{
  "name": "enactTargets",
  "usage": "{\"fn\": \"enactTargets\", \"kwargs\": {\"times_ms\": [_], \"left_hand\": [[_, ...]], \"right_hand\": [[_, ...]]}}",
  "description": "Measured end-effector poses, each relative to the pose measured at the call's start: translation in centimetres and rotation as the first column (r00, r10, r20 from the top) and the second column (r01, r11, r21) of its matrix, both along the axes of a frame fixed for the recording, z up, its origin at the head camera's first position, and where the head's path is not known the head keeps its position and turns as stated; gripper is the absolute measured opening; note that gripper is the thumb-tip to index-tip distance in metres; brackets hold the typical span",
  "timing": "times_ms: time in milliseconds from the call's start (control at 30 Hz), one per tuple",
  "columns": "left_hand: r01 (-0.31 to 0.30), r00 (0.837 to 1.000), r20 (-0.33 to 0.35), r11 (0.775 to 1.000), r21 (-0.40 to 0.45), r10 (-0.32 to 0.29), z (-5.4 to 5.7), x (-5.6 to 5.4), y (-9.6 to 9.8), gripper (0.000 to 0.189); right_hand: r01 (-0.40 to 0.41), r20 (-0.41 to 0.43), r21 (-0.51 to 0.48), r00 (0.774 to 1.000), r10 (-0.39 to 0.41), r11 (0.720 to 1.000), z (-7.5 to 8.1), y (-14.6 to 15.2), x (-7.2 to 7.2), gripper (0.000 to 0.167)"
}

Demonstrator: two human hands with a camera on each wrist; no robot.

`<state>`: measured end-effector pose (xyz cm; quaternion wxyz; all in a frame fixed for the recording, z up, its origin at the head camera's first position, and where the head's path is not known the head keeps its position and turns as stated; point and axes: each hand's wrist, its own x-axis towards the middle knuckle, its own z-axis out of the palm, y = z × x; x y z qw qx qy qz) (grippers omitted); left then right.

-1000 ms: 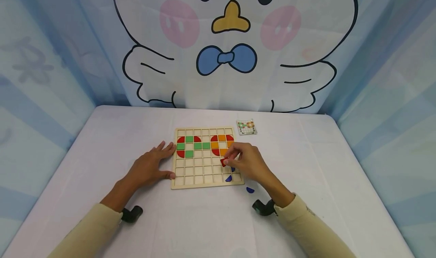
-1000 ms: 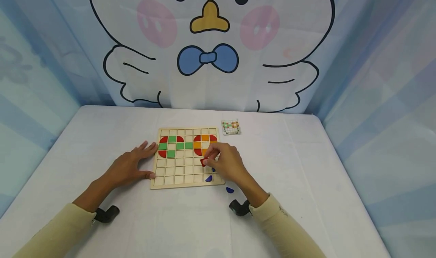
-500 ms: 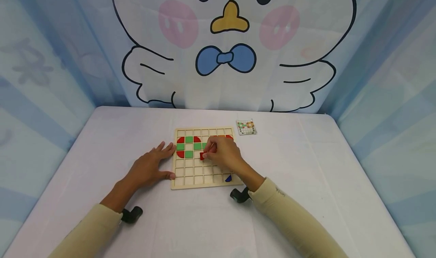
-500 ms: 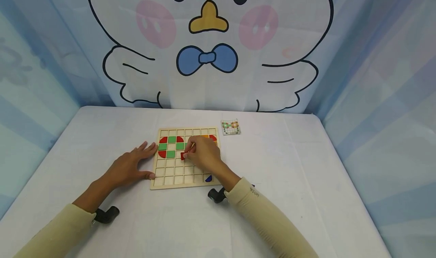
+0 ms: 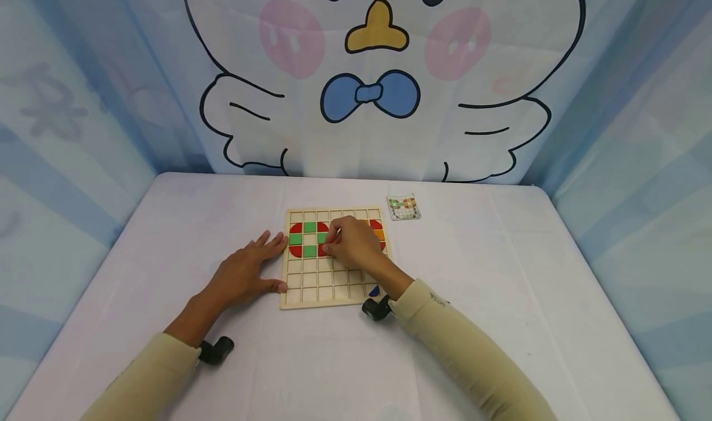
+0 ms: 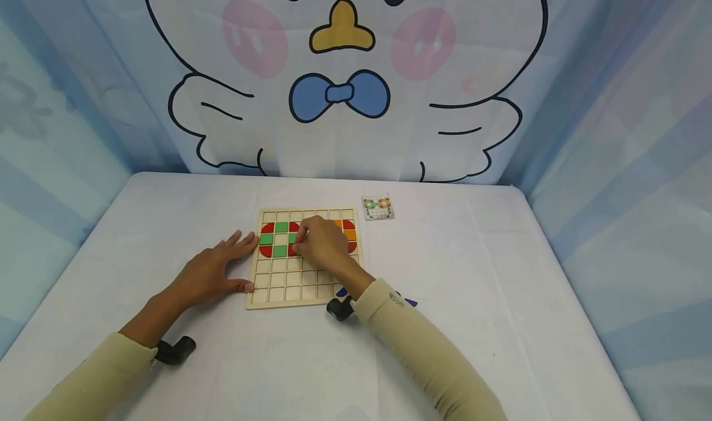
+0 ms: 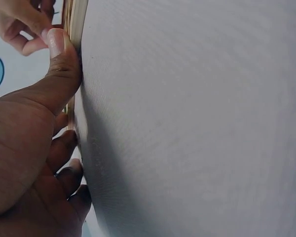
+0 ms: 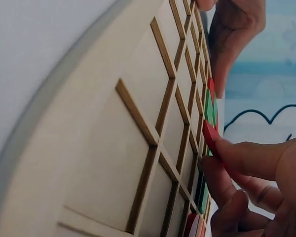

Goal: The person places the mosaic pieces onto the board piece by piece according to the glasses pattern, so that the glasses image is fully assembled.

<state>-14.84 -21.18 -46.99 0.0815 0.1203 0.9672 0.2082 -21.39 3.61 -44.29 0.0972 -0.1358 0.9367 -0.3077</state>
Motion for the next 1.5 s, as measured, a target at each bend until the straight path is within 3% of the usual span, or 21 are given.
{"fn": "enactTargets", "kwargs": {"times_ms": [333,733,1033,1500], "left_hand": [[-0.001,1.000,0.005,1.000,0.006,0.001,-0.1,-0.1,0.0,0.109],[0.003,1.000,0.013,1.000,0.007,-0.003,-0.2,0.0,0.1,0.109],[0.002,1.000,-0.005,1.000,0.006,-0.002,-0.2,0.1,0.2,0.108],[-0.005,1.000,-0.003,1.000,-0.004,0.005,-0.1,0.0,0.3,0.107]], "right_hand": [[-0.001,0.008,0.085,1.000,0.001,0.996,0.1,-0.6,-0.4,0.020],[0.000,-0.008,0.027,1.000,0.000,1.000,0.0,-0.1,-0.1,0.017],[0.003,-0.057,0.001,0.998,-0.003,1.000,1.6,2.6,0.9,0.015],[0.111,-0.012,0.011,0.994,-0.111,0.994,2.2,9.0,2.1,0.013]]}}
